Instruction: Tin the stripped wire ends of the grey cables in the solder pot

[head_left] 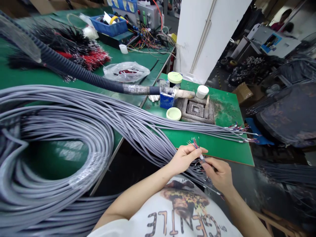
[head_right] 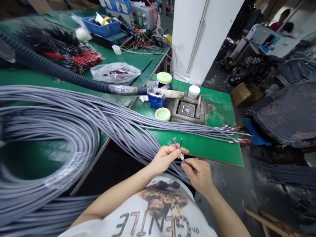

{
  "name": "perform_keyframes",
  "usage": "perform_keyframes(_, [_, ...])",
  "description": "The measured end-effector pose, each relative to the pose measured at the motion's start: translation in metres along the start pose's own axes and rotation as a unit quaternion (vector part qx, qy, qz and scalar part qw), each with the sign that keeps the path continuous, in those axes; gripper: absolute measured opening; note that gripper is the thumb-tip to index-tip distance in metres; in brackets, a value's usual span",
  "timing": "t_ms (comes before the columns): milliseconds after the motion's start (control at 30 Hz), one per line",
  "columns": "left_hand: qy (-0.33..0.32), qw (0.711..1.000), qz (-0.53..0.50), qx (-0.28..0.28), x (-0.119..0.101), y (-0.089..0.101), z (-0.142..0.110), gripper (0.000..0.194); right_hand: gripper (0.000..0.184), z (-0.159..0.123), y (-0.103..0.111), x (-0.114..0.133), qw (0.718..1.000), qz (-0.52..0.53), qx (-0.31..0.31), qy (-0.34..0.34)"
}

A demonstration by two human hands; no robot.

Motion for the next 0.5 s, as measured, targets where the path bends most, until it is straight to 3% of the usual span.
perform_keyframes(133, [0.004, 1.000, -0.019, 0.003, 0.001, 0.003, -0.003, 0.035, 0.014, -0.001, -0.001, -0.001, 1.000, 0.008, -0.004, 0.006])
perform_keyframes(233, [0.016, 0.996, -0.088, -0.002, 0.009, 0.009, -0.004, 0.027, 0.011, -0.002, 0.000, -0.001, 1.000, 0.014, -0.009, 0.009])
perform_keyframes(400, [0.038, 0.972, -0.220, -0.071, 0.023, 0.021, -0.001, 0.024, 0.010, -0.003, 0.000, 0.001, 0.999, 0.032, -0.001, 0.027])
perform_keyframes(500, [0.046, 0.960, -0.263, -0.085, 0.021, 0.019, 0.001, 0.027, 0.010, -0.002, -0.001, 0.003, 0.999, 0.032, 0.005, 0.031])
Point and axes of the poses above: each hand's wrist, its own z-axis towards the middle knuckle, its own y-axis out of the back of the hand, x = y × z, the point moved 7 cm from there along z, towards the middle knuckle, and after that the axes turned 2 degrees about -y, right-handed, at the moved point
